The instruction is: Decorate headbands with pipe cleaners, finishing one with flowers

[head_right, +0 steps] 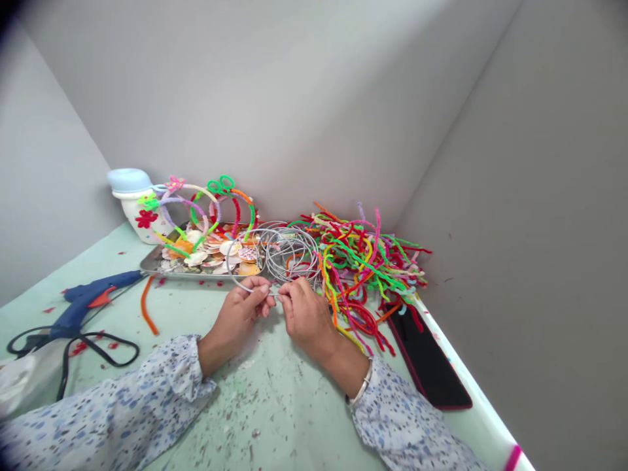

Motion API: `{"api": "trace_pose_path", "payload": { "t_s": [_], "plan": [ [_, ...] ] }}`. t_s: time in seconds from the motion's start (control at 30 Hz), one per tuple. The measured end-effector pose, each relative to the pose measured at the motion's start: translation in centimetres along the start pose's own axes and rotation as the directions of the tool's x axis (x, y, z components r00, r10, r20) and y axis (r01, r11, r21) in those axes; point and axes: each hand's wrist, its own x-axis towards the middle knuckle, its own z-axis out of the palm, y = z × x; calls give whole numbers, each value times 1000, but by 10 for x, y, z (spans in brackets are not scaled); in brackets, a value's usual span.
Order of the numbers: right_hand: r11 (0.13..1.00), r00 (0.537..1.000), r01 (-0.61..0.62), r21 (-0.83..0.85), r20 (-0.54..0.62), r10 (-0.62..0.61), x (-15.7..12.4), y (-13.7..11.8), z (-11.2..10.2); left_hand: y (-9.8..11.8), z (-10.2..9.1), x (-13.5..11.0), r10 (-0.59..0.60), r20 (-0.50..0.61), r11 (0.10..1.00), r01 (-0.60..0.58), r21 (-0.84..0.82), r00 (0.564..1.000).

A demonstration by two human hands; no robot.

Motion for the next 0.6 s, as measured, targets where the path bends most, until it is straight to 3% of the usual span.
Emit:
{"api": "trace_pose_path", "payload": {
  "t_s": [0.23,0.6],
  "plan": [
    [994,996,-43,96,-68,49,0,-2,1,-1,-1,2,24,-10,999,-24,-31,1000],
    [989,997,-44,139,-57,52,-1,0,4,-3,-1,1,19,-16,999,-19,-43,1000]
  ]
}}
